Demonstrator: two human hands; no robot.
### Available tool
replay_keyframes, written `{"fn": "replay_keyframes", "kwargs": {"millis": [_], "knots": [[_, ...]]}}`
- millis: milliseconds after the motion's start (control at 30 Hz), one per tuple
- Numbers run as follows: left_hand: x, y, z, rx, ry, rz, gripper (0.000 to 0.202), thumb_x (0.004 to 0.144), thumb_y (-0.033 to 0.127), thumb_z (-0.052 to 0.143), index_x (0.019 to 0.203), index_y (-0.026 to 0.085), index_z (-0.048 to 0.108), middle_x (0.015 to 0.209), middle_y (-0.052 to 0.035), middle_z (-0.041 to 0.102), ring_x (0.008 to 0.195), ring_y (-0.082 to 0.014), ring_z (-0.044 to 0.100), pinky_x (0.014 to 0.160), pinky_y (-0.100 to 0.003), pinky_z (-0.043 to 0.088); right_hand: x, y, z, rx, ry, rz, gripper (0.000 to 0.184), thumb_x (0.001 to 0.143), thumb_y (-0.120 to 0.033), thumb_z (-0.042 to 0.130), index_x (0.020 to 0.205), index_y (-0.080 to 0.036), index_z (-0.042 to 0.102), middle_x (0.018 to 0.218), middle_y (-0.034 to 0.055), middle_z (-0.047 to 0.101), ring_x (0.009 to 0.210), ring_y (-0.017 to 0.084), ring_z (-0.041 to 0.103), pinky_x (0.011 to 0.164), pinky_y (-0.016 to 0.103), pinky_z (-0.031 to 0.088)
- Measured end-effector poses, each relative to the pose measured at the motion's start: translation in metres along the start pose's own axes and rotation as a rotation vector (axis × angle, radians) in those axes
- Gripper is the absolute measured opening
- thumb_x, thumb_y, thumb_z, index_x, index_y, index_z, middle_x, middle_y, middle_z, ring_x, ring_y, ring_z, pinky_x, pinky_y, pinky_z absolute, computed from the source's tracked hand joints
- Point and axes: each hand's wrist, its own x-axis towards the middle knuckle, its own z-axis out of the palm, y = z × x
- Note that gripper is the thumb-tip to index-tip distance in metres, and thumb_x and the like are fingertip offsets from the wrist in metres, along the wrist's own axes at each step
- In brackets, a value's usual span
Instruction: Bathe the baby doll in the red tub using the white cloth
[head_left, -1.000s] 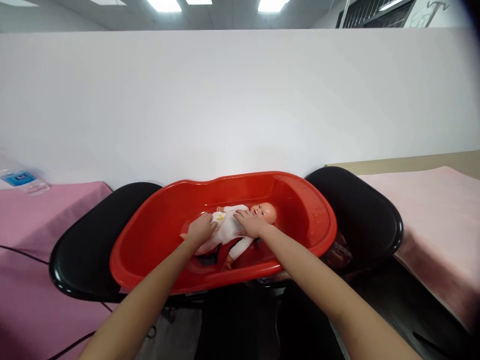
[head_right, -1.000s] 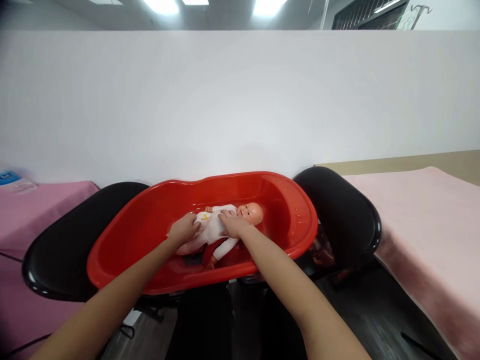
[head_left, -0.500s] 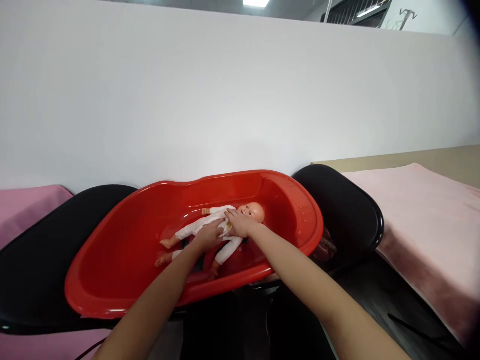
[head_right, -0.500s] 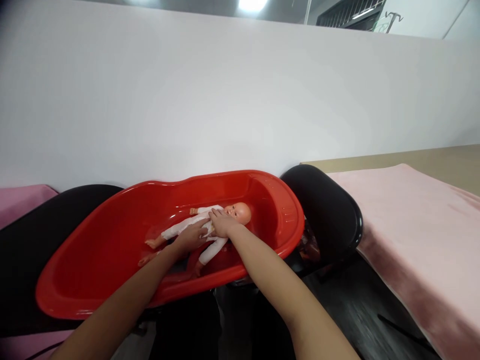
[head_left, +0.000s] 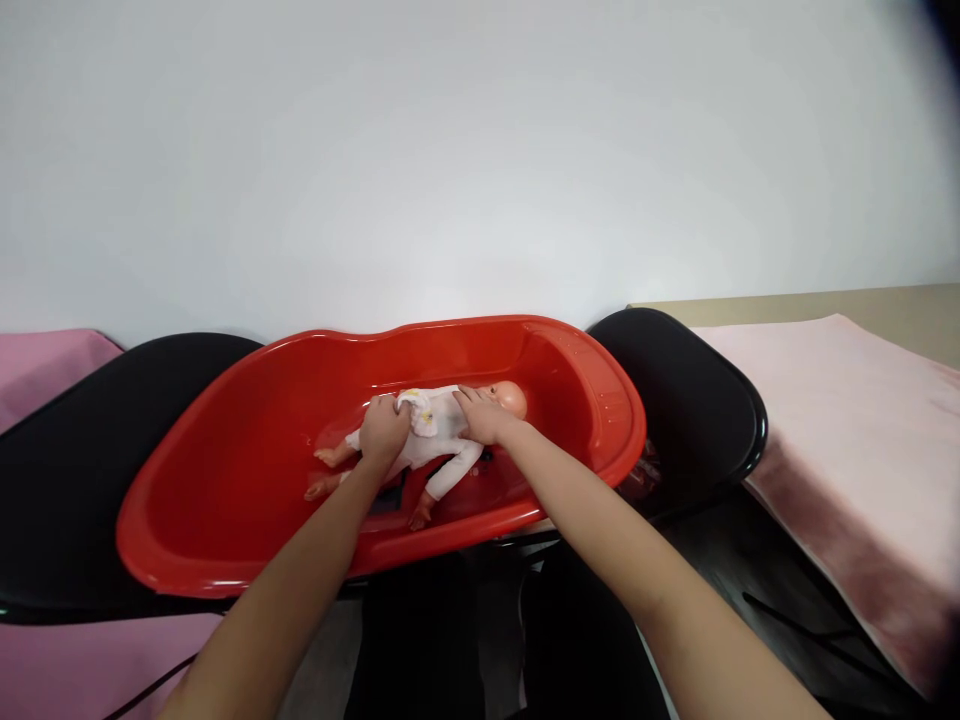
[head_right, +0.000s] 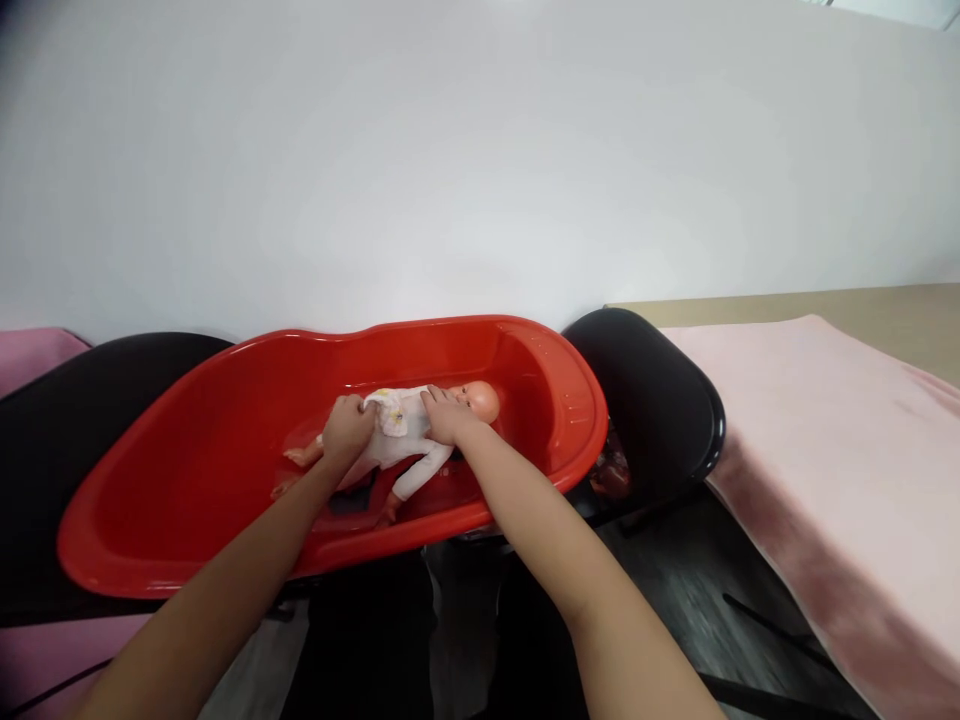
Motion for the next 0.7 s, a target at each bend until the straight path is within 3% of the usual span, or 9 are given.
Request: {"fn": "replay_keyframes", "kwargs": {"millis": [100, 200, 267, 333, 433, 500, 700], "knots": [[-0.002, 0.013, 0.005, -0.334, 0.096, 0.078, 0.023, 0.099, 0.04, 0.049, 0.083, 0.023, 0.054, 0.096, -0.008, 0.066, 0.095, -0.0258, 0.062, 0.091, -0.038, 0.051, 0.0, -0.004, -0.001, 0.073, 0.031, -0.061, 0.099, 0.089, -0.026, 0.076, 0.174, -0.02, 0.026, 0.182, 0.0183, 0.021, 0.167, 0.036, 0.029, 0.133, 0.056, 0.03], [-0.007, 0.02, 0.01, -0.59, 0.007, 0.155, 0.022, 0.097, 0.043, 0.052, 0.086, 0.024, 0.054, 0.084, -0.0012, 0.06, 0.083, -0.0214, 0.057, 0.082, -0.034, 0.049, 0.001, -0.008, -0.002, 0.135, 0.129, -0.145, 0.097, 0.093, -0.029, 0.076, 0.174, -0.024, 0.023, 0.179, 0.016, 0.03, 0.163, 0.031, 0.035, 0.131, 0.051, 0.035], [-0.01, 0.023, 0.012, -0.669, -0.03, 0.165, 0.025, 0.097, 0.047, 0.053, 0.087, 0.024, 0.055, 0.081, 0.0005, 0.056, 0.079, -0.0202, 0.055, 0.078, -0.032, 0.048, 0.001, -0.01, -0.005, 0.104, 0.17, -0.105, 0.087, 0.096, -0.033, 0.075, 0.171, -0.026, 0.031, 0.173, 0.0151, 0.042, 0.155, 0.032, 0.045, 0.126, 0.053, 0.039], [-0.012, 0.025, 0.013, -0.719, -0.039, 0.161, 0.026, 0.098, 0.049, 0.054, 0.09, 0.024, 0.055, 0.083, 0.0006, 0.057, 0.081, -0.0203, 0.057, 0.078, -0.032, 0.048, 0.0, -0.011, -0.009, 0.031, 0.168, -0.065, 0.065, 0.1, -0.034, 0.071, 0.16, -0.024, 0.05, 0.16, 0.0145, 0.056, 0.144, 0.032, 0.054, 0.121, 0.052, 0.043], [-0.013, 0.027, 0.013, -0.738, -0.08, 0.126, 0.024, 0.098, 0.047, 0.053, 0.092, 0.024, 0.056, 0.085, -0.0004, 0.06, 0.084, -0.0221, 0.06, 0.08, -0.034, 0.049, -0.001, -0.011, -0.016, -0.086, 0.114, -0.033, 0.03, 0.104, -0.029, 0.06, 0.129, -0.018, 0.071, 0.139, 0.0143, 0.07, 0.131, 0.031, 0.06, 0.114, 0.046, 0.046], [-0.013, 0.027, 0.014, -0.707, -0.131, 0.102, 0.023, 0.097, 0.046, 0.053, 0.091, 0.024, 0.055, 0.085, -0.0009, 0.061, 0.083, -0.0233, 0.061, 0.08, -0.036, 0.05, -0.003, -0.012, -0.019, -0.134, 0.101, 0.013, 0.024, 0.104, -0.024, 0.056, 0.12, -0.016, 0.072, 0.133, 0.015, 0.072, 0.126, 0.03, 0.063, 0.108, 0.042, 0.048], [-0.007, 0.018, 0.023, -0.571, -0.286, 0.187, 0.024, 0.08, 0.033, 0.064, 0.101, 0.023, 0.059, 0.095, -0.0038, 0.069, 0.093, -0.0266, 0.067, 0.09, -0.04, 0.053, -0.01, -0.014, -0.021, -0.142, 0.179, 0.163, 0.025, 0.098, -0.018, 0.054, 0.121, -0.02, 0.063, 0.123, 0.0084, 0.073, 0.099, 0.022, 0.069, 0.081, 0.033, 0.047]]}}
